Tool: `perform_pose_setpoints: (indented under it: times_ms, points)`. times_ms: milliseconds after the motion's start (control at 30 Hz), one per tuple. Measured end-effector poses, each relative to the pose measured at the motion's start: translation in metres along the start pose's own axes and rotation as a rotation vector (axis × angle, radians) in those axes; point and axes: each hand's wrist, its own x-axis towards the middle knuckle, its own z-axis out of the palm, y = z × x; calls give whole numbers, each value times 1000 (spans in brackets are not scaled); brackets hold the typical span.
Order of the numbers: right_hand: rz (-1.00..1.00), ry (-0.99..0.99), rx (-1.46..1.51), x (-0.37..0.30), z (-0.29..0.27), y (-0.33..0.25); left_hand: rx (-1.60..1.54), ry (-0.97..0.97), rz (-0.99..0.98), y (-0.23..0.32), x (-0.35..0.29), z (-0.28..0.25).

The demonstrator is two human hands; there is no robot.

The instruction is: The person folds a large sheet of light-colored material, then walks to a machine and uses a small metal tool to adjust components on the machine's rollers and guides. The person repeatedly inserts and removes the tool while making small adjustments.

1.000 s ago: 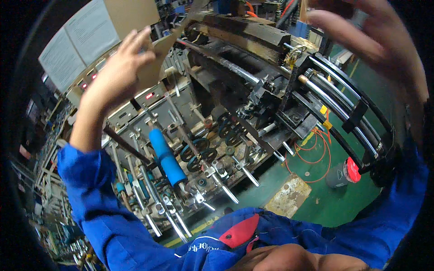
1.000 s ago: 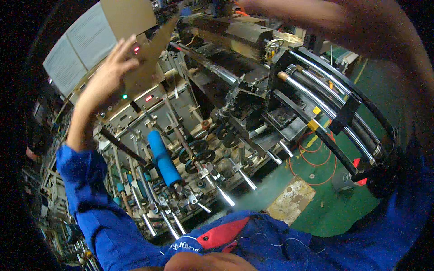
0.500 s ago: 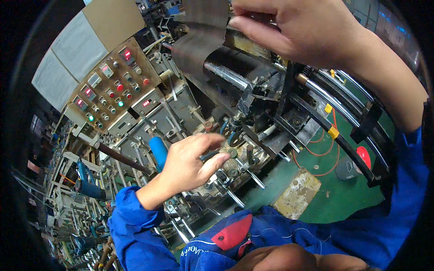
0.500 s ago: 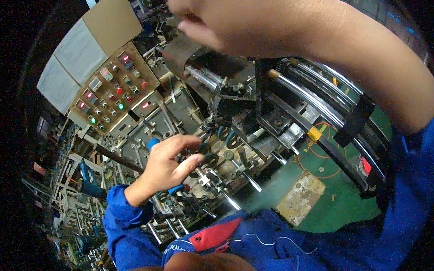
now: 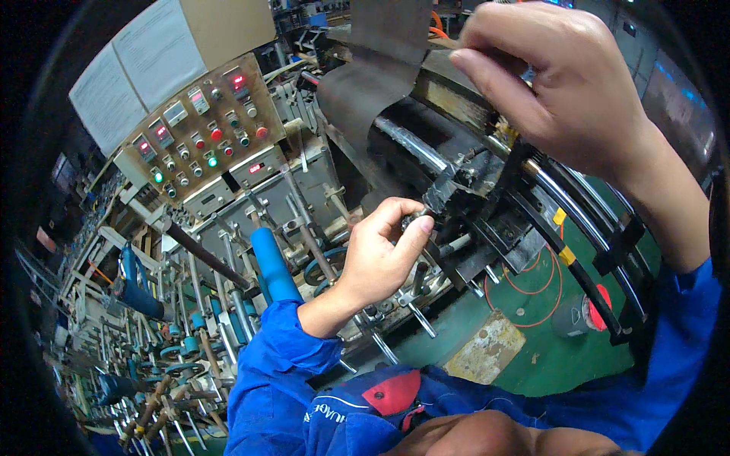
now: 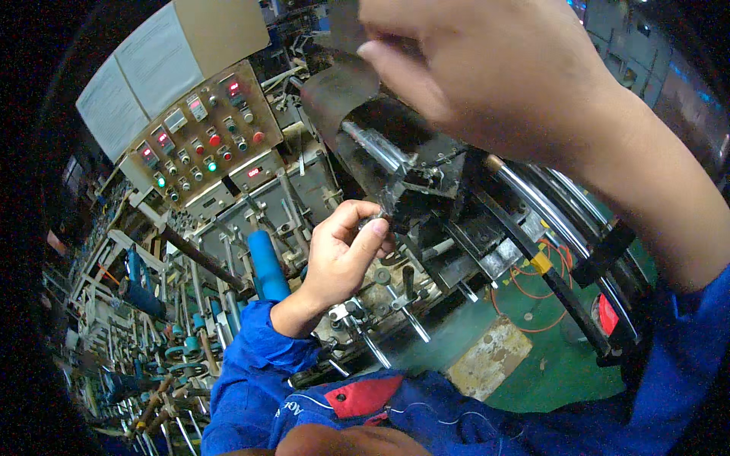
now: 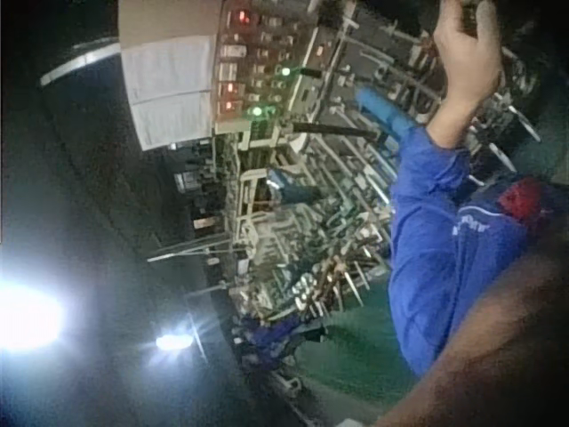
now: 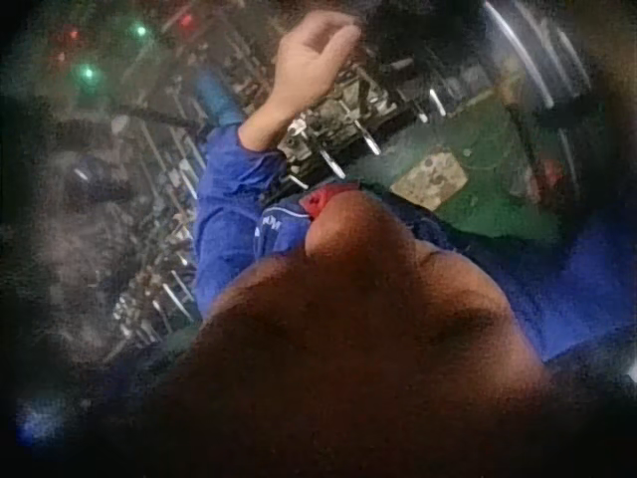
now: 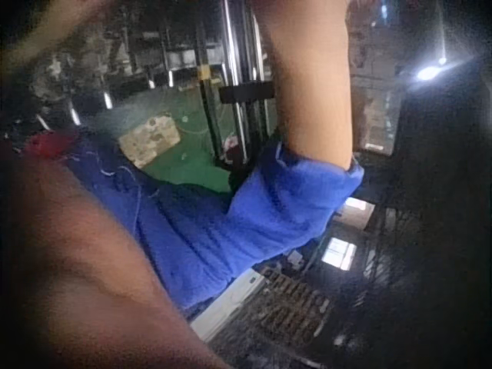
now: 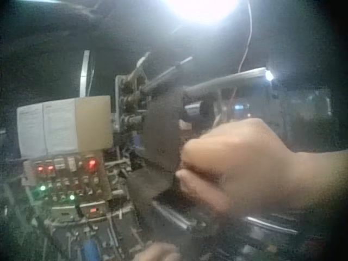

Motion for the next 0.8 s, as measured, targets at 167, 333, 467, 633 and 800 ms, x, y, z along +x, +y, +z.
perform_pose_setpoints:
  times_ms: [167, 333, 467, 633, 800]
  points:
    - [-248, 68, 171, 1, 15, 7, 16, 22, 11, 0, 0, 0]
    - [-334, -158, 93, -9, 26, 13, 4, 24, 18, -2, 0, 1]
    - [-382, -210, 12, -10, 33, 12, -34, 44, -20, -3, -1, 2]
    - [-420, -240, -126, -14, 43, 7, -111, 16, -22, -6, -2, 2]
    - [-379, -316, -87, -17, 54, 2, -205, 17, -70, -8, -3, -1]
